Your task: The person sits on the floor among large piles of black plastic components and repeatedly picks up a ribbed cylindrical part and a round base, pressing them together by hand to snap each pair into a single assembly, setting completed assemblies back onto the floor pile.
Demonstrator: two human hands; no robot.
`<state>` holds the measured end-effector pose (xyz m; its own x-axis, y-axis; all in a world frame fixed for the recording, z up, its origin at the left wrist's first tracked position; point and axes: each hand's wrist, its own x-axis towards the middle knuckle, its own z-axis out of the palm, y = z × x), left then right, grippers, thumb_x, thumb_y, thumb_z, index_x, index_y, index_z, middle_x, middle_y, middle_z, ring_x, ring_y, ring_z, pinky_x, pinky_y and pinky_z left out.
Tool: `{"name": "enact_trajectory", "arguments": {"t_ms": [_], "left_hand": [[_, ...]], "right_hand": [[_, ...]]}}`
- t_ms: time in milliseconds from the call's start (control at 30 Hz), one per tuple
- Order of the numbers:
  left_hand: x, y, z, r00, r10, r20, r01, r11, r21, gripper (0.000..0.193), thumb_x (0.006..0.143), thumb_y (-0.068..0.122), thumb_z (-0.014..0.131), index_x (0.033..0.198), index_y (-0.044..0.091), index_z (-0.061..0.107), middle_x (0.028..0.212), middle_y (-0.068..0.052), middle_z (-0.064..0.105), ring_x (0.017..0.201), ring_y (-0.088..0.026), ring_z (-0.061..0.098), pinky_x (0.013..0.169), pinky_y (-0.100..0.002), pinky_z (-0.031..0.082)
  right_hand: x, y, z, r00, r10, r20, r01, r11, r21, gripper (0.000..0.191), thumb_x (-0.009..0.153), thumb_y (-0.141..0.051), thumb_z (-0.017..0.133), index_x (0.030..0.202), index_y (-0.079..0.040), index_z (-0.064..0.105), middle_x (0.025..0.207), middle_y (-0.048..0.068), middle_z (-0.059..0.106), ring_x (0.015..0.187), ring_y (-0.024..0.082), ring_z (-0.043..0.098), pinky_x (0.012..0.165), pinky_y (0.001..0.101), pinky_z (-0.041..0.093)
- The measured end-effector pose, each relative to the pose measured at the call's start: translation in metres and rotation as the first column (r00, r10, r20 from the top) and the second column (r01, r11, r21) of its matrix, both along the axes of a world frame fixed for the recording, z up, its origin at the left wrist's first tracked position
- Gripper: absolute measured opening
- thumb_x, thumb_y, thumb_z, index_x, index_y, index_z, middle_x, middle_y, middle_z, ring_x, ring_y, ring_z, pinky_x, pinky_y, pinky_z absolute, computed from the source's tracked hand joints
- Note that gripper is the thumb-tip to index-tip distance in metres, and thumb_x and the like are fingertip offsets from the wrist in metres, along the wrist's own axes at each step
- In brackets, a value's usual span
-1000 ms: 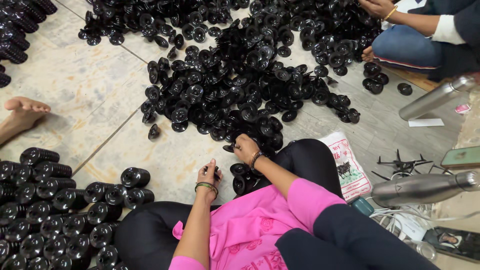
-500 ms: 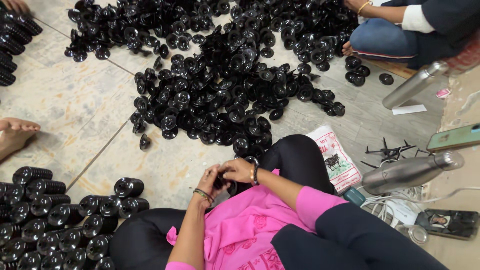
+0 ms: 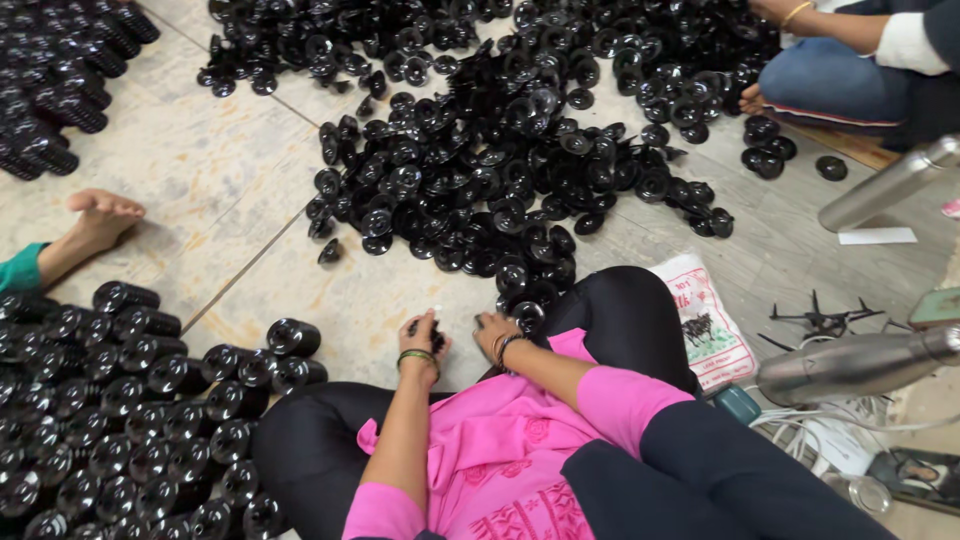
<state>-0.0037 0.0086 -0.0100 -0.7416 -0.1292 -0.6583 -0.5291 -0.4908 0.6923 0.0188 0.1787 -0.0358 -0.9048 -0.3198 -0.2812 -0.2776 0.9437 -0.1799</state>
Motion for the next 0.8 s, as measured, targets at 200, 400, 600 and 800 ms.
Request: {"name": "enact_trajectory", "arguments": {"t_ms": [200,400,600,800], "left_hand": [[0.006,0.006,0.002,0.985,-0.173,0.024,0.174,0.983,-0.062,0.048,0.082,0.036,0.085,0.114,0.017,0.054,0.085,-0.008,0.06,0.065,-0.02,0.061,0.055,-0.038,0.059],[0.005,0.009,-0.004,0.983,-0.179,0.047,0.181,0.983,-0.043,0.05,0.083,0.038,0.082,0.117,0.02,0.051,0.095,-0.007,0.061,0.071,-0.019,0.064,0.061,-0.039,0.061],[0.01,0.01,-0.004,0.96,-0.28,-0.019,0.281,0.955,0.097,0.048,0.087,0.044,0.075,0.124,0.023,0.054,0.111,-0.005,0.062,0.087,-0.019,0.07,0.072,-0.042,0.063],[0.013,0.004,-0.002,0.937,-0.341,-0.075,0.349,0.927,0.138,0.05,0.087,0.043,0.074,0.127,0.021,0.053,0.108,-0.007,0.066,0.085,-0.021,0.071,0.072,-0.042,0.064]], "right_hand": [[-0.026,0.028,0.009,0.969,-0.248,0.017,0.248,0.957,-0.148,0.03,0.08,-0.021,0.077,0.11,-0.017,0.073,0.134,0.02,0.056,0.121,0.041,0.057,0.097,0.0498,0.051],[-0.029,0.049,0.023,0.756,-0.352,-0.552,0.004,0.846,-0.533,0.022,0.081,-0.023,0.076,0.1,-0.015,0.068,0.129,0.015,0.063,0.117,0.039,0.064,0.095,0.0467,0.055],[-0.004,0.01,0.029,0.946,-0.302,-0.12,0.069,0.547,-0.834,0.029,0.097,-0.018,0.07,0.12,-0.002,0.064,0.121,0.016,0.068,0.113,0.035,0.068,0.099,0.0417,0.054],[-0.011,0.026,0.021,0.945,0.233,0.231,0.194,0.172,-0.966,0.039,0.098,-0.005,0.064,0.136,0.005,0.059,0.133,0.009,0.064,0.119,0.021,0.062,0.101,0.0334,0.051]]}}
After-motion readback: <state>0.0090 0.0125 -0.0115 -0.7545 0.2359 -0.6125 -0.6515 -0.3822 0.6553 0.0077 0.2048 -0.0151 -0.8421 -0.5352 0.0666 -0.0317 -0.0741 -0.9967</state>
